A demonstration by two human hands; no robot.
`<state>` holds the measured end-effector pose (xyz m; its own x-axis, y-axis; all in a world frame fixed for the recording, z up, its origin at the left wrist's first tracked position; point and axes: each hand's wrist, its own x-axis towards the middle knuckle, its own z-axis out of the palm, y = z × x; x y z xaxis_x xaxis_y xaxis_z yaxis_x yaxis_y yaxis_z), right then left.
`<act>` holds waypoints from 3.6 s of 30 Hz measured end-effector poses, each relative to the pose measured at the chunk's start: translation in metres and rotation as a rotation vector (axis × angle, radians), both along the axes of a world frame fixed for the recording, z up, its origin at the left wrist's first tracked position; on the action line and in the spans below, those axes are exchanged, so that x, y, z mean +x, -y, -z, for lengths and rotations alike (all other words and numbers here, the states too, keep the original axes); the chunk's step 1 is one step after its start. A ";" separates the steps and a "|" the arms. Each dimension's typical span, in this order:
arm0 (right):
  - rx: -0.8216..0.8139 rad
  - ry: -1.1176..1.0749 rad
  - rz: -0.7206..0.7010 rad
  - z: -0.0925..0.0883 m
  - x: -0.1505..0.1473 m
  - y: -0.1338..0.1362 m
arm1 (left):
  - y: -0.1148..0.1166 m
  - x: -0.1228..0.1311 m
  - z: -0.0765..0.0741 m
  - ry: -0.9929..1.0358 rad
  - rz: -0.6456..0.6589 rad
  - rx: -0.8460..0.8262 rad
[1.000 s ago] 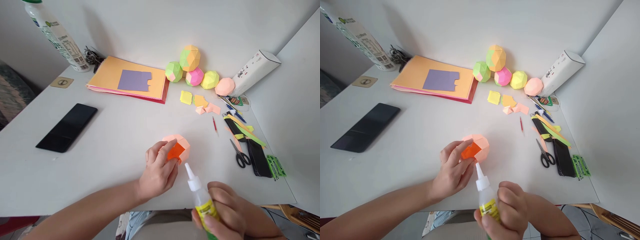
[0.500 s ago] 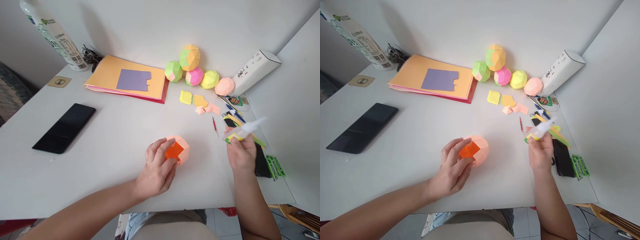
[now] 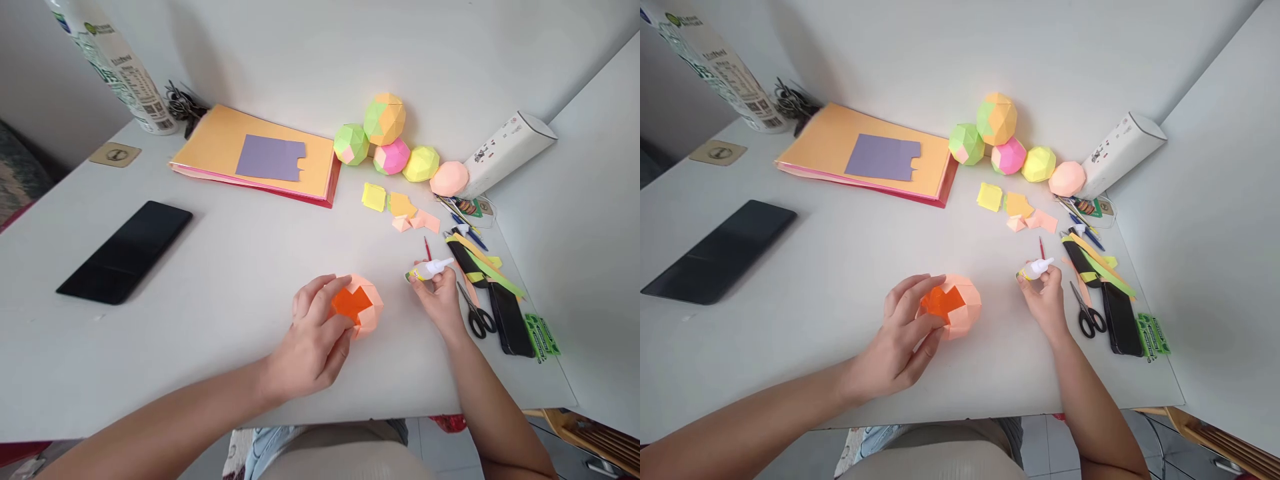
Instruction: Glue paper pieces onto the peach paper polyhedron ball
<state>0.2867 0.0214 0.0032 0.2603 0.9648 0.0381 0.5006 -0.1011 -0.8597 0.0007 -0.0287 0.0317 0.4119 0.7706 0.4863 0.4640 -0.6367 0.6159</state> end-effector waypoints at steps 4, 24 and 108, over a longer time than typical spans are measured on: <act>0.042 0.207 -0.018 -0.014 0.003 0.014 | 0.000 0.000 0.000 -0.013 -0.001 0.064; 0.364 0.563 -0.979 -0.058 -0.063 0.057 | 0.012 0.006 0.003 -0.151 0.047 0.347; 0.757 0.566 -0.820 -0.069 -0.078 0.065 | 0.020 0.001 0.006 -0.151 -0.035 0.705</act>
